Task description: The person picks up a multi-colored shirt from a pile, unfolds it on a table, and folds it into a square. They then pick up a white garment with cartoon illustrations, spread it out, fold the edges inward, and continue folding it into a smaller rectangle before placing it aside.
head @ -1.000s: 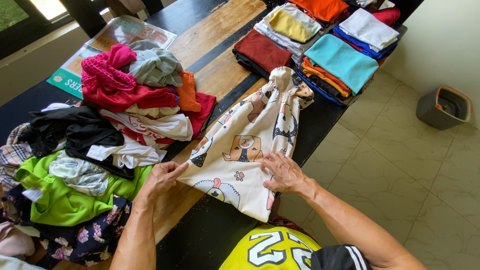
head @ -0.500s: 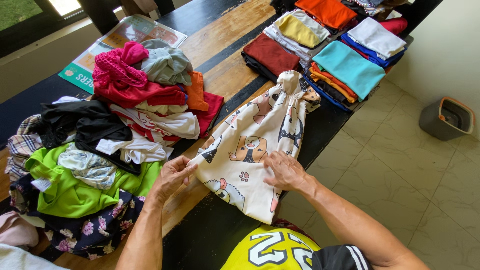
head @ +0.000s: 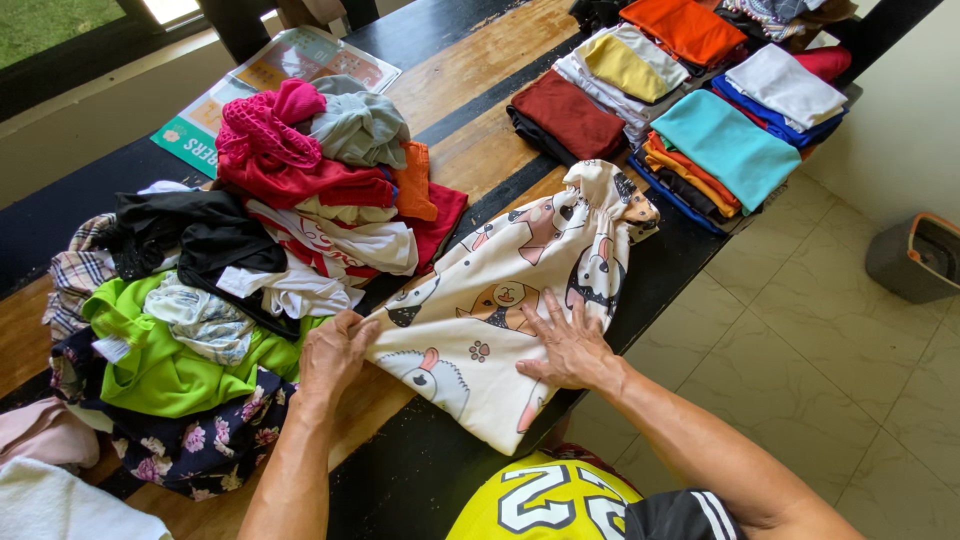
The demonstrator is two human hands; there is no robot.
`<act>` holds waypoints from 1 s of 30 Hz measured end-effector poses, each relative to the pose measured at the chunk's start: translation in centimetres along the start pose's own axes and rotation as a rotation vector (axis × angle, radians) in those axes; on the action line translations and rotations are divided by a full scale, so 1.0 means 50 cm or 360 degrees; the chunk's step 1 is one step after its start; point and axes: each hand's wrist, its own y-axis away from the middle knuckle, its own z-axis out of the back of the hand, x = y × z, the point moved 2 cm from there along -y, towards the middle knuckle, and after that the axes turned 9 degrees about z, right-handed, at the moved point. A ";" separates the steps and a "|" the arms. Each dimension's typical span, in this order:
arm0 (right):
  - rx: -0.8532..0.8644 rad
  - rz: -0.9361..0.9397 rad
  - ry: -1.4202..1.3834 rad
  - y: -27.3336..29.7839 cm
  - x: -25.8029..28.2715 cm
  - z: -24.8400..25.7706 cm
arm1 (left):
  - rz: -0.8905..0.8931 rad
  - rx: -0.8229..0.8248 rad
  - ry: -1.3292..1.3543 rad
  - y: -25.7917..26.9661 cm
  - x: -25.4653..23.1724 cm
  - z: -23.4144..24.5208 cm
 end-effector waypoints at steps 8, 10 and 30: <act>-0.0026 0.0064 0.0046 0.009 0.037 0.022 | -0.0001 -0.0327 0.0120 0.011 0.022 0.008; -0.0121 0.0107 0.0065 0.002 0.022 0.025 | 0.0018 -0.0366 0.0149 0.019 0.019 -0.009; -0.1472 0.0183 -0.0371 -0.216 -0.408 0.213 | 0.0156 -0.0845 -0.0286 0.179 -0.172 -0.228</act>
